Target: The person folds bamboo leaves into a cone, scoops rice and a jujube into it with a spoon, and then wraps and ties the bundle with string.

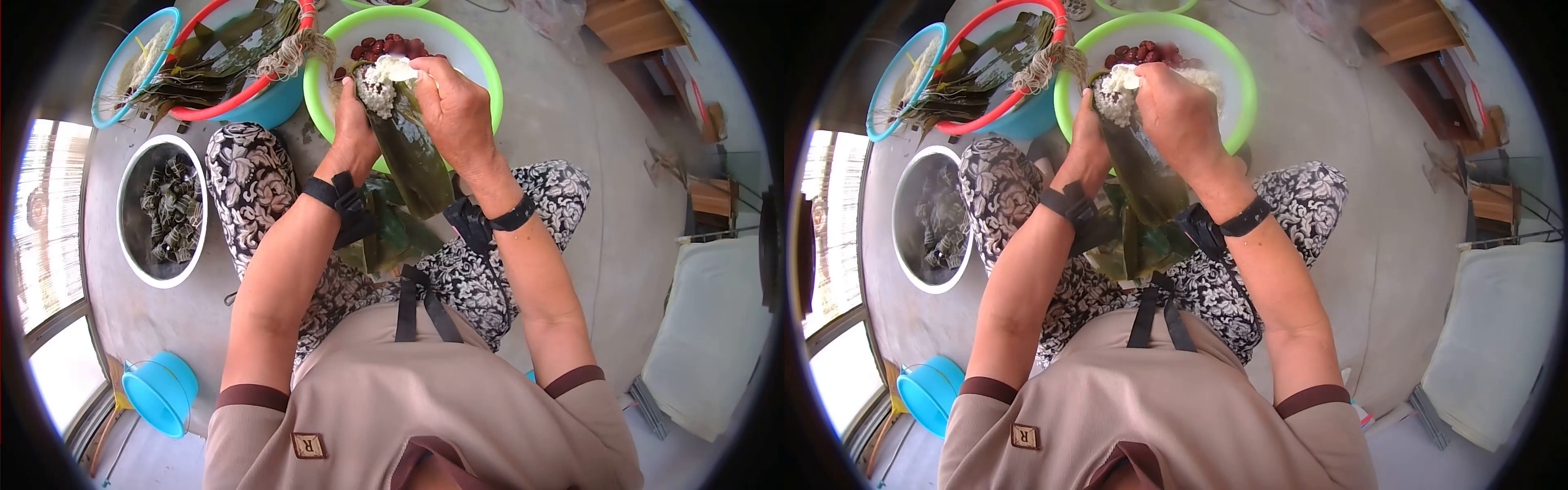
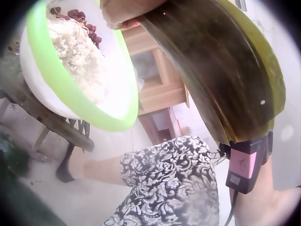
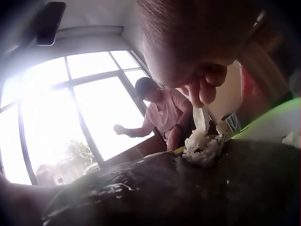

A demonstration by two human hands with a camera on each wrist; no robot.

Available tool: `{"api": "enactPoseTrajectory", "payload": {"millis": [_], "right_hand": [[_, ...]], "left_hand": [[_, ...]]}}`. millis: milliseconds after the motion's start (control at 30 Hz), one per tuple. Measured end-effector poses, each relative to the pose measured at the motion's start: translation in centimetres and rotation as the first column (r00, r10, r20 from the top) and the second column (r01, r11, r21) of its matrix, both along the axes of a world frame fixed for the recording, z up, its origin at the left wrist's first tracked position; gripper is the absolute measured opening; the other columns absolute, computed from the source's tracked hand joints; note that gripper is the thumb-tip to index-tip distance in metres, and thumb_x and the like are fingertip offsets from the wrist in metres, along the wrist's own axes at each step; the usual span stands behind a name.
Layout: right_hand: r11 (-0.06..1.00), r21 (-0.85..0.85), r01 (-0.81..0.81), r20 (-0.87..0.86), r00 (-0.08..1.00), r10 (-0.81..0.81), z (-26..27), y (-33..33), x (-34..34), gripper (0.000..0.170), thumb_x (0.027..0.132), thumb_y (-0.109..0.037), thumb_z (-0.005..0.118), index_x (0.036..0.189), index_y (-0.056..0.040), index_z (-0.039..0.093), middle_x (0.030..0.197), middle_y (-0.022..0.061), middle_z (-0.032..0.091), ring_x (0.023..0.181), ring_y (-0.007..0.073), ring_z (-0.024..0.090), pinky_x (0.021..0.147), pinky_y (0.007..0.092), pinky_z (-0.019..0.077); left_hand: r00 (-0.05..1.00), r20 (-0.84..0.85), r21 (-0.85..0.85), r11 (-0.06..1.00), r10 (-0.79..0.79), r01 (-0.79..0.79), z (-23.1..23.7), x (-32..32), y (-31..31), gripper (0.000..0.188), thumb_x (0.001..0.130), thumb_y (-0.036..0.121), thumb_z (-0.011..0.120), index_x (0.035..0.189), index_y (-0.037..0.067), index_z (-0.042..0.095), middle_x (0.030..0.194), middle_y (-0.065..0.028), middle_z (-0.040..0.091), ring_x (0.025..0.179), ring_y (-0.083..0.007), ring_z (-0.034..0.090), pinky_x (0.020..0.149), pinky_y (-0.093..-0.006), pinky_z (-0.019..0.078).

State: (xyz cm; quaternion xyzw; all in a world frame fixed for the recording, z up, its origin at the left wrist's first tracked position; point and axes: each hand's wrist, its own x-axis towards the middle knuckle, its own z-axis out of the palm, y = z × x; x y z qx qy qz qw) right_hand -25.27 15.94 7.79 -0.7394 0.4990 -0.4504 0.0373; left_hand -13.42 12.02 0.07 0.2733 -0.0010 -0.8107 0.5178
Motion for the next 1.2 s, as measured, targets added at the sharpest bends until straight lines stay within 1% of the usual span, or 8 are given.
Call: {"api": "enactPoseTrajectory", "payload": {"millis": [200, 300, 733, 833, 1033, 1067, 1133, 1200], "right_hand": [[1.000, -0.019, -0.014, -0.050, 0.999, 0.013, 0.5, 0.1, -0.4, 0.015, 0.090, -0.007, 0.058, 0.103, -0.0046, 0.065, 0.083, 0.0156, 0.068, 0.070, 0.0272, 0.067, 0.064, 0.0342, 0.0525], [1.000, -0.009, -0.008, 0.045, 0.999, 0.008, 1.2, 0.6, 0.0, 0.013, 0.086, -0.003, 0.058, 0.098, -0.0027, 0.062, 0.077, 0.0184, 0.064, 0.072, 0.0356, 0.064, 0.062, 0.0396, 0.0511], [0.999, -0.017, -0.043, 0.019, 0.999, 0.043, 1.5, 0.2, 0.3, 0.010, 0.088, -0.006, 0.058, 0.097, -0.0026, 0.063, 0.079, 0.0173, 0.065, 0.072, 0.0345, 0.064, 0.063, 0.0403, 0.0505], [1.000, -0.014, 0.002, 0.042, 0.999, -0.002, 1.4, 0.3, -0.2, 0.014, 0.094, -0.011, 0.056, 0.102, -0.0065, 0.067, 0.068, 0.0070, 0.067, 0.060, 0.0149, 0.064, 0.058, 0.0289, 0.0508], [0.977, 0.213, -0.002, 0.131, 0.991, -0.027, 1.0, 0.8, -0.1, 0.015, 0.095, -0.012, 0.056, 0.101, -0.0052, 0.067, 0.066, 0.0048, 0.066, 0.060, 0.0105, 0.063, 0.057, 0.0268, 0.0499], [0.977, 0.214, -0.003, 0.132, 0.991, -0.026, 1.0, 0.8, 0.0, 0.015, 0.095, -0.012, 0.056, 0.101, -0.0052, 0.067, 0.066, 0.0048, 0.066, 0.060, 0.0105, 0.063, 0.057, 0.0268, 0.0499], [0.967, 0.254, -0.017, 0.190, 0.981, -0.032, 0.9, 0.7, 0.2, 0.011, 0.090, -0.007, 0.055, 0.095, -0.0011, 0.063, 0.067, 0.0136, 0.061, 0.060, 0.0248, 0.060, 0.059, 0.0356, 0.0473], [0.967, 0.254, -0.028, 0.185, 0.983, -0.020, 1.1, 0.7, 0.3, 0.011, 0.091, -0.008, 0.055, 0.095, -0.0012, 0.063, 0.067, 0.0141, 0.061, 0.060, 0.0256, 0.060, 0.059, 0.0356, 0.0473]], "left_hand": [[1.000, 0.024, -0.028, 1.000, -0.013, 0.013, 0.3, 0.3, 0.1, 0.057, 0.103, 0.050, 0.026, 0.127, 0.004, 0.051, 0.121, -0.0145, 0.060, 0.108, -0.0308, 0.059, 0.096, -0.0474, 0.0479], [0.999, -0.030, -0.011, 1.000, -0.029, 0.029, 1.4, 0.3, 0.4, 0.058, 0.103, 0.051, 0.025, 0.126, 0.004, 0.051, 0.120, -0.0144, 0.060, 0.107, -0.0305, 0.060, 0.095, -0.0472, 0.0486], [0.998, -0.038, -0.051, 0.997, -0.054, 0.052, 1.5, 0.5, 0.7, 0.061, 0.102, 0.053, 0.023, 0.130, 0.004, 0.048, 0.125, -0.0156, 0.058, 0.111, -0.0320, 0.058, 0.098, -0.0467, 0.0472], [0.998, 0.003, -0.094, 0.994, -0.063, 0.063, 1.1, 0.6, 0.5, 0.062, 0.102, 0.053, 0.023, 0.130, 0.003, 0.048, 0.126, -0.0159, 0.057, 0.112, -0.0322, 0.058, 0.098, -0.0467, 0.0465], [0.998, 0.020, -0.076, 0.995, -0.062, 0.063, 0.5, 0.6, 0.2, 0.060, 0.103, 0.051, 0.023, 0.128, 0.003, 0.049, 0.125, -0.0149, 0.058, 0.111, -0.0314, 0.058, 0.097, -0.0460, 0.0476], [0.998, 0.020, -0.075, 0.995, -0.061, 0.062, 0.4, 0.6, 0.1, 0.060, 0.103, 0.051, 0.023, 0.128, 0.003, 0.049, 0.125, -0.0149, 0.058, 0.111, -0.0314, 0.058, 0.097, -0.0460, 0.0476], [0.998, 0.010, -0.051, 0.997, -0.058, 0.058, 0.0, 0.6, -0.1, 0.059, 0.103, 0.050, 0.023, 0.127, 0.003, 0.049, 0.123, -0.0143, 0.059, 0.111, -0.0304, 0.059, 0.096, -0.0458, 0.0484], [0.998, -0.011, -0.050, 0.997, -0.059, 0.059, -0.2, 0.7, 0.1, 0.058, 0.103, 0.049, 0.024, 0.127, 0.003, 0.049, 0.123, -0.0143, 0.059, 0.111, -0.0301, 0.059, 0.096, -0.0458, 0.0487]]}}
